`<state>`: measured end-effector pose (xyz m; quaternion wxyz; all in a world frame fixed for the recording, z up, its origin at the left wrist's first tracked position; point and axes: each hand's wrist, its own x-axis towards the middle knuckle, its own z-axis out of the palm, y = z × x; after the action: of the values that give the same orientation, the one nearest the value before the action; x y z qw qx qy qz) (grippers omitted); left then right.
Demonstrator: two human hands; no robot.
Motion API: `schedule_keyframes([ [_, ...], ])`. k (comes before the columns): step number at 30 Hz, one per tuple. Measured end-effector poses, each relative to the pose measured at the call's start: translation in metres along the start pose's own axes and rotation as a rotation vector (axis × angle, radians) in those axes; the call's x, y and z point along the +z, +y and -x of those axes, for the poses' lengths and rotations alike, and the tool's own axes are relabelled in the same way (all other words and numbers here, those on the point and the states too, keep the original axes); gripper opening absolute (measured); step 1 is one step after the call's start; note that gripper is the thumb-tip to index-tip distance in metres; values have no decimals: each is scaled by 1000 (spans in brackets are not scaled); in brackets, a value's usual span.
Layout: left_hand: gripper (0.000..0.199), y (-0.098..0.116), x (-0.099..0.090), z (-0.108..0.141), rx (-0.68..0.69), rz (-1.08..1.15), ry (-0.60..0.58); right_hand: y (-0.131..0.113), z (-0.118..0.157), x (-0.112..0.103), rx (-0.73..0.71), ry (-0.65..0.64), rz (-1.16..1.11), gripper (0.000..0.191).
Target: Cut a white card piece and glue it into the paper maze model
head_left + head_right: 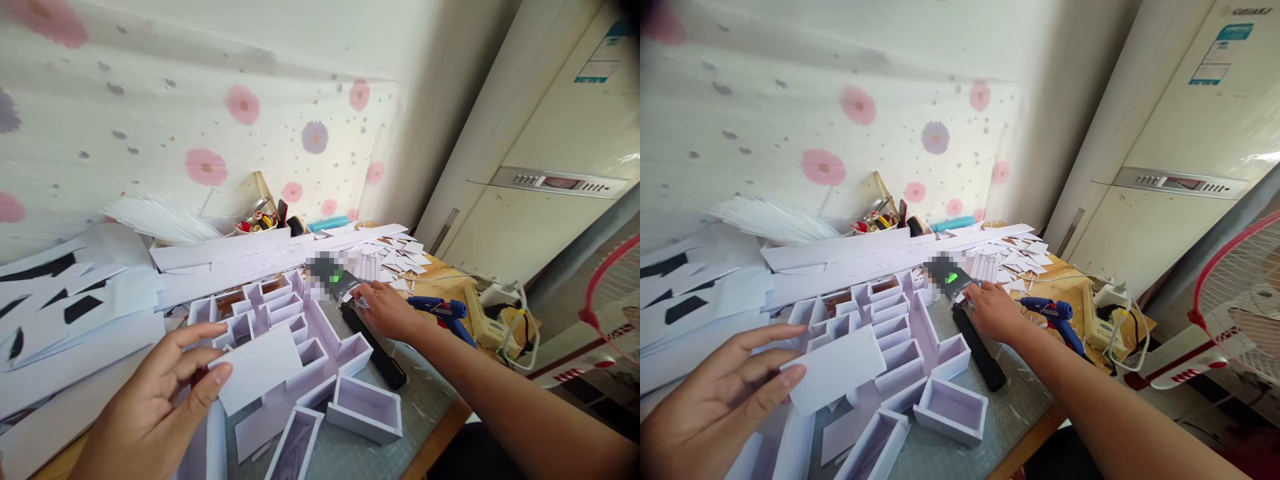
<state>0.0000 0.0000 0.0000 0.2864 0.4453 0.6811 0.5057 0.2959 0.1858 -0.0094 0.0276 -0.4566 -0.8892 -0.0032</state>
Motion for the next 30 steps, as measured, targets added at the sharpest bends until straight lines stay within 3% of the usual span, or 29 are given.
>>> schedule_keyframes([
  [5, 47, 2, -2, -2, 76, -37, -66, 1, 0, 3, -7, -8, -3, 45],
  [10, 29, 10, 3, 1, 196, -50, -31, 5, -2, 9, -17, -14, -7, 43],
  [17, 24, 17, 3, 4, 198, -60, -66, 4, -1, 9, -21, -6, -19, 41],
  [24, 25, 25, 7, 9, 144, -23, -22, 8, -1, 14, -25, 42, -97, 41],
  [27, 28, 26, 8, 11, 113, 28, -53, 5, 3, 7, -46, 101, -178, 38],
  [30, 29, 24, 6, 11, 112, 68, -104, -14, 17, -15, -91, 196, -281, 31],
])
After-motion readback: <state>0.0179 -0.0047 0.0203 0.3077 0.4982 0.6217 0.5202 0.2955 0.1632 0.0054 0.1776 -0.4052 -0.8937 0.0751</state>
